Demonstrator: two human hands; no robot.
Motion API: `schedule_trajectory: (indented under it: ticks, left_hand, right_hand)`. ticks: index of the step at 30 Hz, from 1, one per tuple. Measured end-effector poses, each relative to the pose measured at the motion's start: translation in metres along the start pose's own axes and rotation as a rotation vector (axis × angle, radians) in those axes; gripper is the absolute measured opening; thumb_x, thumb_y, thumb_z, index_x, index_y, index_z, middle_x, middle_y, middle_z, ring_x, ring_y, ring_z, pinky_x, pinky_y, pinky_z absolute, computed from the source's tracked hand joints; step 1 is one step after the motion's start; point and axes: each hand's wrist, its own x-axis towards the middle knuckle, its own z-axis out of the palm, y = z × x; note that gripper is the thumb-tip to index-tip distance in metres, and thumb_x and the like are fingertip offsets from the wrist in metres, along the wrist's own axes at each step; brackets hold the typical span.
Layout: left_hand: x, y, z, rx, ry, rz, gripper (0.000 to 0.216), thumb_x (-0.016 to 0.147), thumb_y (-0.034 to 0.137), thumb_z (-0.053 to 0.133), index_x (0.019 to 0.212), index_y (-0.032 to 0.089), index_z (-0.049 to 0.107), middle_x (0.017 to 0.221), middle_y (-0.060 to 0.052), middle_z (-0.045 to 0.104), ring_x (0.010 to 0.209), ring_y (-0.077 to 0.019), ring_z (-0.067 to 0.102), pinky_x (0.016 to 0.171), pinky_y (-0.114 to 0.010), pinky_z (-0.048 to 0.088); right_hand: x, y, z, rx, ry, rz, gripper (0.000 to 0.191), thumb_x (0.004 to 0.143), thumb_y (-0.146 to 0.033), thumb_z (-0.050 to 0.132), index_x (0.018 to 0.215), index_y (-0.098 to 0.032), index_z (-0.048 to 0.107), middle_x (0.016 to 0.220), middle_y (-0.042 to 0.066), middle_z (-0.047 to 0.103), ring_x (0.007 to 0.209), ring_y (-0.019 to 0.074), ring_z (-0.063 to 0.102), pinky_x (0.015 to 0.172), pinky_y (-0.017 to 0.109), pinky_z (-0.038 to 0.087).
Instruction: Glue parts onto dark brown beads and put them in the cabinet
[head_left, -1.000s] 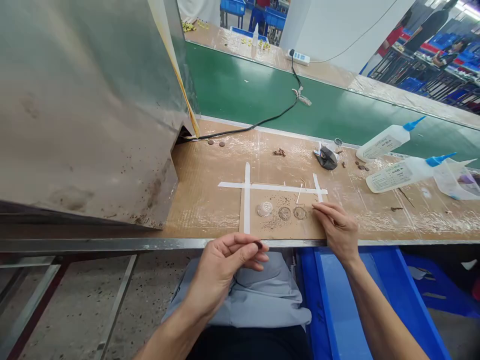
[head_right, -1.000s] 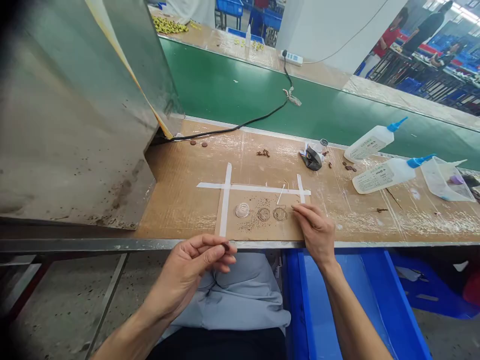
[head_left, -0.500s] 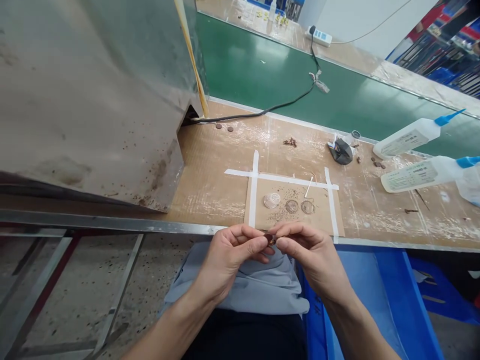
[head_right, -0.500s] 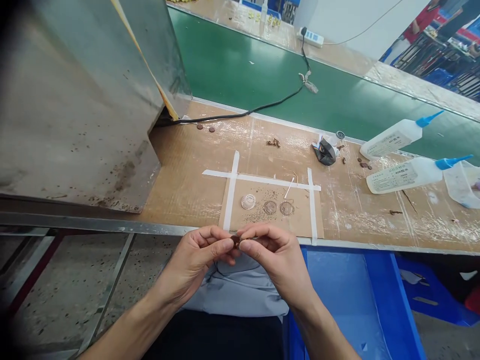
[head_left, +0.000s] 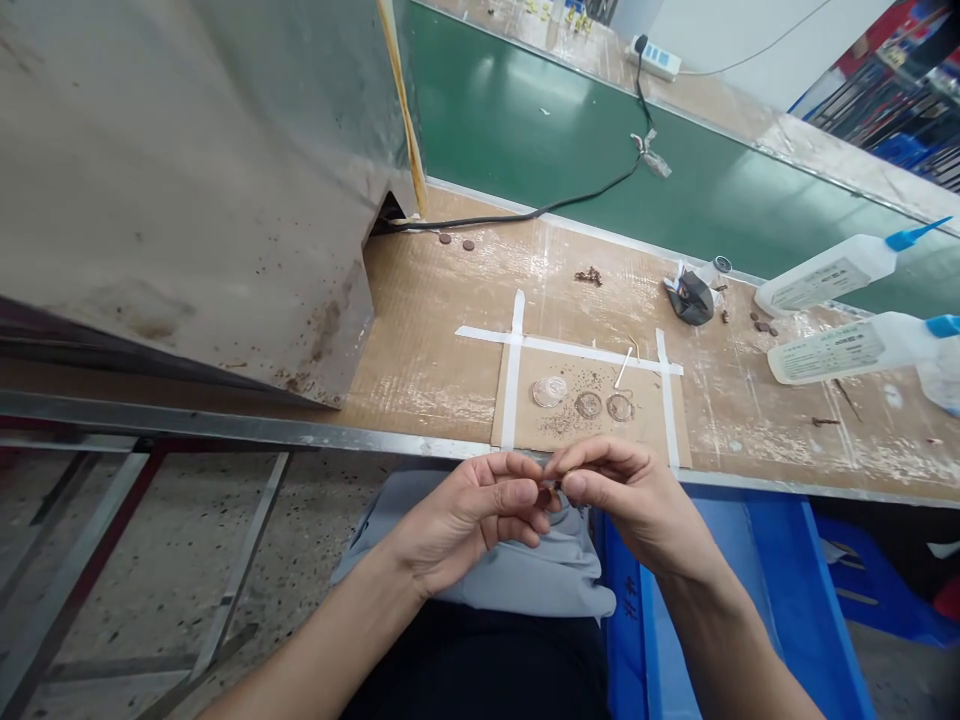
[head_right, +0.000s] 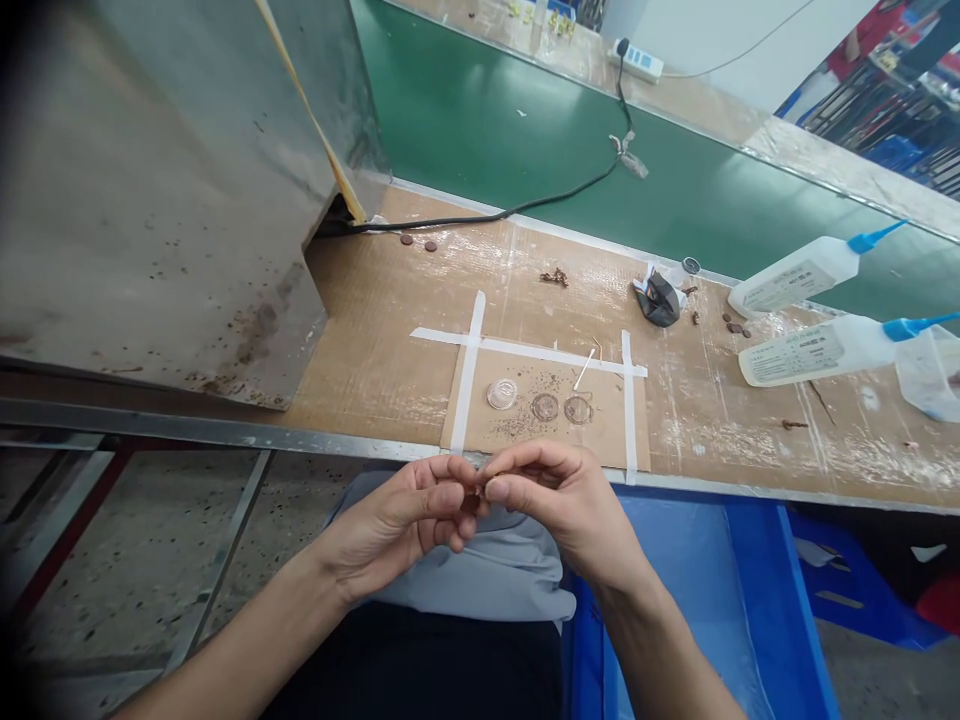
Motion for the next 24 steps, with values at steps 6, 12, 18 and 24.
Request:
schedule_trajectory:
  ticks: [6, 12, 18, 24]
  left_hand:
    - [0.001, 0.014, -0.002, 0.0, -0.111, 0.186, 0.027, 0.094, 0.025, 0.102, 0.118, 0.017, 0.094, 0.109, -0.008, 0.087, 0.086, -0.0116, 0.08, 0.086, -0.02, 0.067]
    - [0.017, 0.042, -0.022, 0.119, -0.062, 0.499, 0.021, 0.095, 0.024, 0.101, 0.115, 0.019, 0.095, 0.116, -0.01, 0.09, 0.094, -0.0164, 0.085, 0.092, -0.024, 0.071]
    - [0.026, 0.04, -0.031, 0.066, -0.02, 0.625, 0.023, 0.094, 0.021, 0.101, 0.116, 0.018, 0.095, 0.115, -0.01, 0.089, 0.09, -0.015, 0.084, 0.09, -0.024, 0.072]
    - [0.024, 0.038, -0.029, 0.056, -0.043, 0.612, 0.022, 0.095, 0.02, 0.1, 0.116, 0.018, 0.095, 0.117, -0.01, 0.09, 0.092, -0.0153, 0.085, 0.091, -0.023, 0.069]
  right_hand:
    - [0.009, -0.008, -0.013, -0.322, 0.42, -0.304, 0.022, 0.096, -0.04, 0.102, 0.113, -0.028, 0.095, 0.101, 0.004, 0.088, 0.086, 0.0218, 0.08, 0.078, 0.034, 0.07]
    - [0.038, -0.011, -0.022, -0.657, 0.53, -0.573, 0.018, 0.103, -0.039, 0.093, 0.119, -0.03, 0.095, 0.106, 0.003, 0.09, 0.094, 0.0243, 0.085, 0.089, 0.041, 0.072]
    - [0.057, -0.008, -0.02, -0.82, 0.469, -0.663, 0.009, 0.106, -0.033, 0.09, 0.114, -0.03, 0.094, 0.11, 0.003, 0.089, 0.101, 0.0244, 0.084, 0.095, 0.041, 0.068]
    - [0.059, -0.008, -0.011, -0.979, 0.47, -0.715, 0.01, 0.11, -0.035, 0.085, 0.114, -0.028, 0.091, 0.11, 0.003, 0.089, 0.099, 0.0244, 0.085, 0.093, 0.041, 0.068]
